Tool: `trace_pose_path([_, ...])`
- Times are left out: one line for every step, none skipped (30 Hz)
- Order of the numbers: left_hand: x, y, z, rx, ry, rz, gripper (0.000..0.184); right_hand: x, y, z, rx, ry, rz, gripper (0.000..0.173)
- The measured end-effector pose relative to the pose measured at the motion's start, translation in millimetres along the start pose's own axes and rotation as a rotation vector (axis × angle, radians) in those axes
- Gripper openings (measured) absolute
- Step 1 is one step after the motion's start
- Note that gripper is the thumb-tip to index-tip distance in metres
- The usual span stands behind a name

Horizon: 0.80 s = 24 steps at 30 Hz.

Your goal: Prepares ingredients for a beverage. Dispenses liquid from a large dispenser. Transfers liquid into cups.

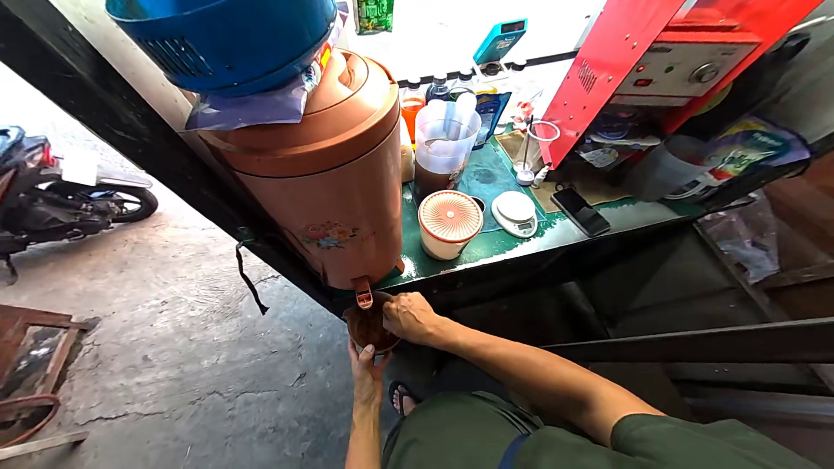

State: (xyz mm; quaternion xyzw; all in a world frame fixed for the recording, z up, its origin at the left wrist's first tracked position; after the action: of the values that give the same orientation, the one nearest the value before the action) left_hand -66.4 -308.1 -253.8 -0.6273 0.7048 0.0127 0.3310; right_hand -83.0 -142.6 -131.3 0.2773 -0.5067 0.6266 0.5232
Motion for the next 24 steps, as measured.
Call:
trace_pose_path([0.1,0.0,0.5,-0.002,0.003,0.005,0.133,-0.3,-5.1,2.7,0.065,-0.005,0.053,0.035])
trace_pose_path([0.1,0.1,1.6,-0.006,0.012,0.008,0.135,-0.1,-7.2,4.1,0.121,0.005,0.085,0.035])
trace_pose_path([0.1,-0.2,2.4,-0.008,0.019,0.013,0.134,0.2,-6.6,3.7,0.143,0.035,0.075,0.037])
trace_pose_path([0.0,-0.6,2.8,-0.005,0.019,0.013,0.134,0.8,-3.8,2.0,0.121,0.074,0.034,0.038])
trace_pose_path([-0.1,-0.9,2.4,-0.001,0.010,0.009,0.132,1.3,0.8,-0.8,0.063,0.104,-0.017,0.039])
trace_pose_path([0.0,-0.8,1.7,0.002,0.003,0.002,0.129,0.5,5.7,-3.7,0.002,0.106,-0.068,0.040])
trace_pose_path([0.7,-0.6,1.0,0.002,0.000,-0.002,0.127,-1.8,8.8,-5.6,-0.039,0.083,-0.097,0.040])
trace_pose_path([1.5,-0.3,0.0,0.001,-0.002,-0.004,0.125,-4.1,8.4,-4.9,-0.048,0.047,-0.092,0.038])
trace_pose_path([2.1,-0.1,-0.8,0.001,-0.001,-0.006,0.125,-5.3,4.1,-1.6,-0.022,0.015,-0.051,0.037])
trace_pose_path([2.5,0.2,-0.8,-0.001,0.004,-0.004,0.127,-6.1,-1.9,2.4,0.031,-0.007,0.007,0.036])
trace_pose_path([2.6,0.1,-0.4,-0.001,0.009,0.005,0.129,-6.8,-7.0,5.7,0.096,-0.012,0.056,0.035])
trace_pose_path([2.3,0.1,0.7,-0.002,0.019,0.009,0.130,-7.1,-9.2,7.2,0.144,0.003,0.077,0.036])
trace_pose_path([2.3,-0.3,1.6,-0.003,0.022,0.012,0.129,-6.8,-8.6,7.0,0.158,0.038,0.056,0.037])
trace_pose_path([1.8,-0.9,1.6,-0.007,0.022,0.008,0.128,-5.5,-5.3,5.1,0.129,0.077,0.011,0.039])
trace_pose_path([1.8,-1.8,0.7,-0.006,0.019,0.005,0.128,-4.5,-0.3,2.1,0.074,0.098,-0.037,0.040])
trace_pose_path([2.3,-2.0,-0.1,-0.007,0.014,0.004,0.126,-4.1,4.7,-0.8,0.013,0.096,-0.073,0.041])
trace_pose_path([3.4,-1.7,-0.5,-0.009,0.005,-0.002,0.125,-5.0,8.0,-2.7,-0.027,0.073,-0.087,0.040])
trace_pose_path([4.3,-1.3,-1.0,-0.011,0.000,-0.007,0.125,-6.9,7.7,-2.7,-0.033,0.039,-0.076,0.039])
trace_pose_path([5.1,-0.9,-1.3,-0.013,-0.001,-0.007,0.126,-7.9,3.9,-0.3,-0.006,0.009,-0.038,0.037])
trace_pose_path([5.5,-0.3,-1.1,-0.013,-0.001,0.000,0.128,-7.7,-1.7,3.1,0.048,-0.010,0.010,0.036])
trace_pose_path([5.5,-0.1,-0.4,-0.013,-0.001,0.009,0.128,-7.1,-6.1,5.7,0.113,-0.010,0.049,0.036])
trace_pose_path([4.9,-0.1,0.6,-0.014,0.003,0.014,0.127,-5.6,-8.0,7.0,0.160,0.003,0.063,0.037])
trace_pose_path([4.3,-0.5,1.4,-0.015,0.006,0.015,0.126,-4.0,-7.0,6.8,0.164,0.032,0.038,0.038])
trace_pose_path([4.2,-0.8,1.8,-0.015,0.006,0.015,0.125,-2.6,-3.7,5.0,0.125,0.065,-0.010,0.040])
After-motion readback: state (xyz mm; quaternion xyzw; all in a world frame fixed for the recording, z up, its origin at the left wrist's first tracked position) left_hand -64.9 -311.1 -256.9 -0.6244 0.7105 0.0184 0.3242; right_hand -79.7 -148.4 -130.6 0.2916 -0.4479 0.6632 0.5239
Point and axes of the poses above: each hand's wrist, its own y-axis towards the middle knuckle, its own x-axis out of the back of the hand, z = x × y, the point moved 1 cm from there along y, towards the middle knuckle, and after that the axes turned 7 degrees about -x, right-handed, at the moved point
